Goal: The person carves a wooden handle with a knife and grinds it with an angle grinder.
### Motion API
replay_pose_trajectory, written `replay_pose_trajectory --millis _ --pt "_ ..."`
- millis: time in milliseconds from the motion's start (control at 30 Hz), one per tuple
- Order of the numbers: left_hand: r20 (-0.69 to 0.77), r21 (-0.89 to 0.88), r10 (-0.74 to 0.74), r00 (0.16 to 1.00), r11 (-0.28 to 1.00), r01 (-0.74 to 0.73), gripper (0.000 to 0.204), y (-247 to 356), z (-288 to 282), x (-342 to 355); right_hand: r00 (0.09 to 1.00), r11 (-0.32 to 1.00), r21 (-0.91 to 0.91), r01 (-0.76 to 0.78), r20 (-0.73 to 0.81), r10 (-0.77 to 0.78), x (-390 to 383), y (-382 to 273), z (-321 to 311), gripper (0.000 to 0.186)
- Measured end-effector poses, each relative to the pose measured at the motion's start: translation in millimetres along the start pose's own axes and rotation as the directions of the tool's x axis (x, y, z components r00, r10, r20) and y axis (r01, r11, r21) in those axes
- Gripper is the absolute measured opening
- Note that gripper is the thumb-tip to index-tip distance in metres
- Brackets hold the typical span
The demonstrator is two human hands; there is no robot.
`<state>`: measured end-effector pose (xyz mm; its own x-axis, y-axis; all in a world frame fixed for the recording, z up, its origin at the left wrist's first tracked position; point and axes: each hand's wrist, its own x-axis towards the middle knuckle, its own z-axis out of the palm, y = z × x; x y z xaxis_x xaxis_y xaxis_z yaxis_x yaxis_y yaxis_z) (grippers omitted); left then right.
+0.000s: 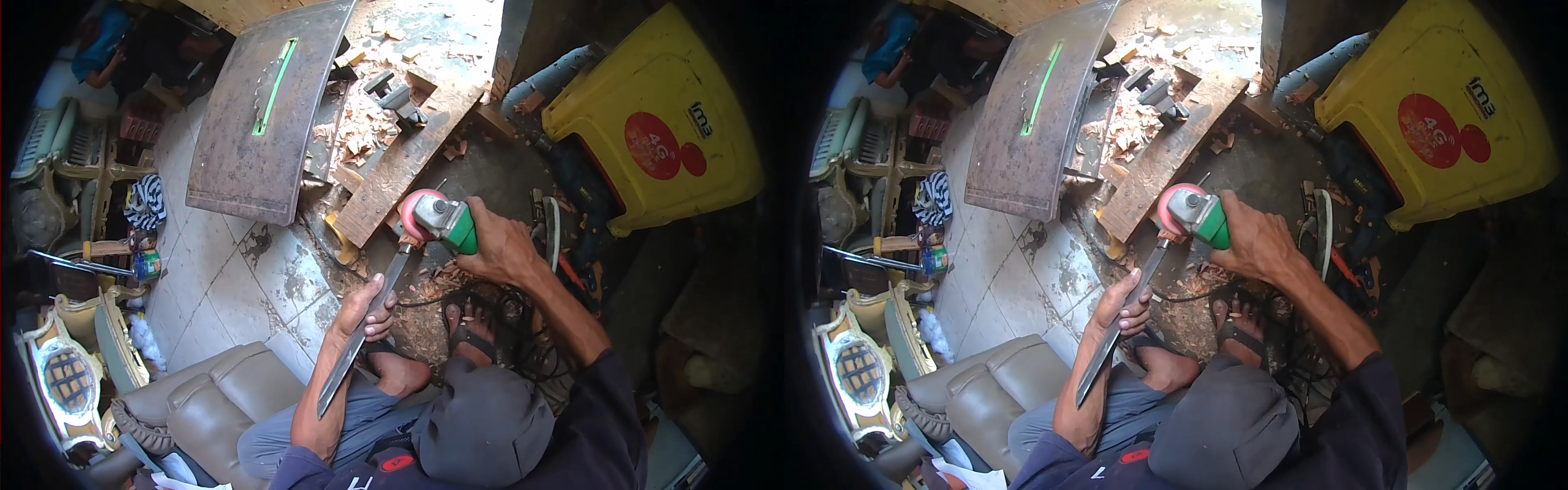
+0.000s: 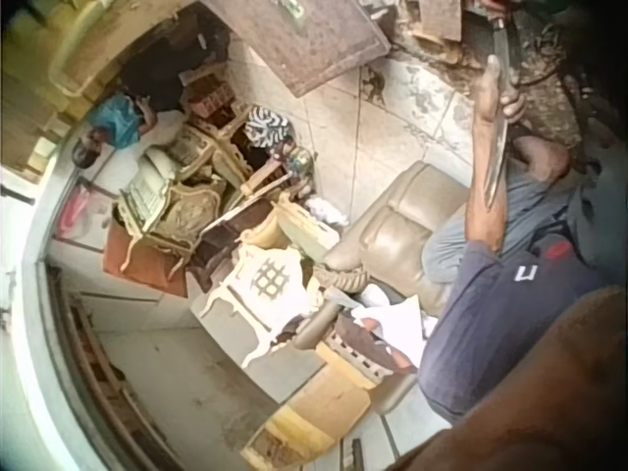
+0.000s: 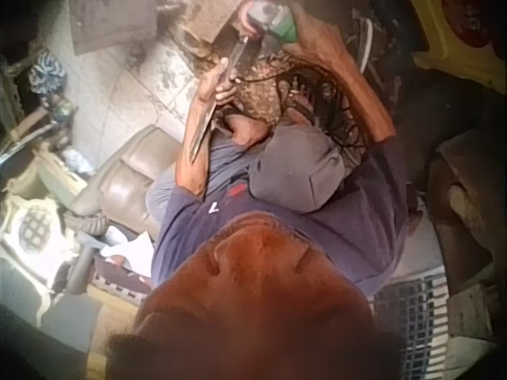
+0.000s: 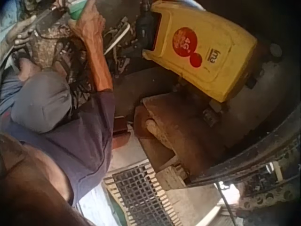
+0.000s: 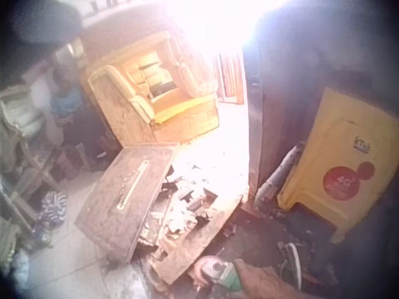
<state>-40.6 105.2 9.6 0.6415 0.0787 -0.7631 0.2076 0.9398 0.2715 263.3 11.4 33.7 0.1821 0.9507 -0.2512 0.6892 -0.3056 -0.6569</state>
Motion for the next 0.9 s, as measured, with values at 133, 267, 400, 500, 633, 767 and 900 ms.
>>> replay_pose_trajectory --millis 133,267,400,500,633,767,900 --pt "-0.008 -0.009 -0.013 1.000 1.000 0.013 0.055 -4.9 -2.2 -0.2 0.999 0.998 -0.066 0.015 0.040 -0.013 13.4 -3.7 -3.8 0.070" --pt "0.002 0.000 -0.017 1.000 1.000 0.017 0.056 -4.6 -2.5 0.9 0.992 0.990 -0.121 0.076 0.112 -0.062 22.6 -8.6 -15.0 0.066" --pt "0.014 -0.002 -0.016 1.000 1.000 0.016 0.056 -6.5 -6.1 3.7 0.989 0.969 -0.208 0.133 0.085 -0.118 34.7 -8.5 -15.7 0.063" --pt "0.015 -0.004 -0.010 1.000 1.000 0.011 0.056 -10.1 -8.8 2.0 0.966 0.966 -0.161 0.203 0.196 -0.170 40.0 -18.3 -23.9 0.062" --pt "-0.018 -0.022 -0.013 1.000 1.000 0.012 0.054 -9.8 -1.4 2.3 0.969 0.955 -0.248 0.164 0.223 -0.108 52.2 -33.1 -24.3 0.060" --pt "-0.029 0.002 -0.003 1.000 1.000 0.003 0.056 -8.9 0.5 3.0 0.960 0.942 -0.277 0.192 0.253 -0.122 57.6 -42.8 -23.1 0.058" --pt "-0.028 0.005 0.040 0.999 0.999 -0.040 0.056 -11.5 0.2 -0.5 0.952 0.954 -0.224 0.198 0.274 -0.133 58.4 -40.5 -26.2 0.059"
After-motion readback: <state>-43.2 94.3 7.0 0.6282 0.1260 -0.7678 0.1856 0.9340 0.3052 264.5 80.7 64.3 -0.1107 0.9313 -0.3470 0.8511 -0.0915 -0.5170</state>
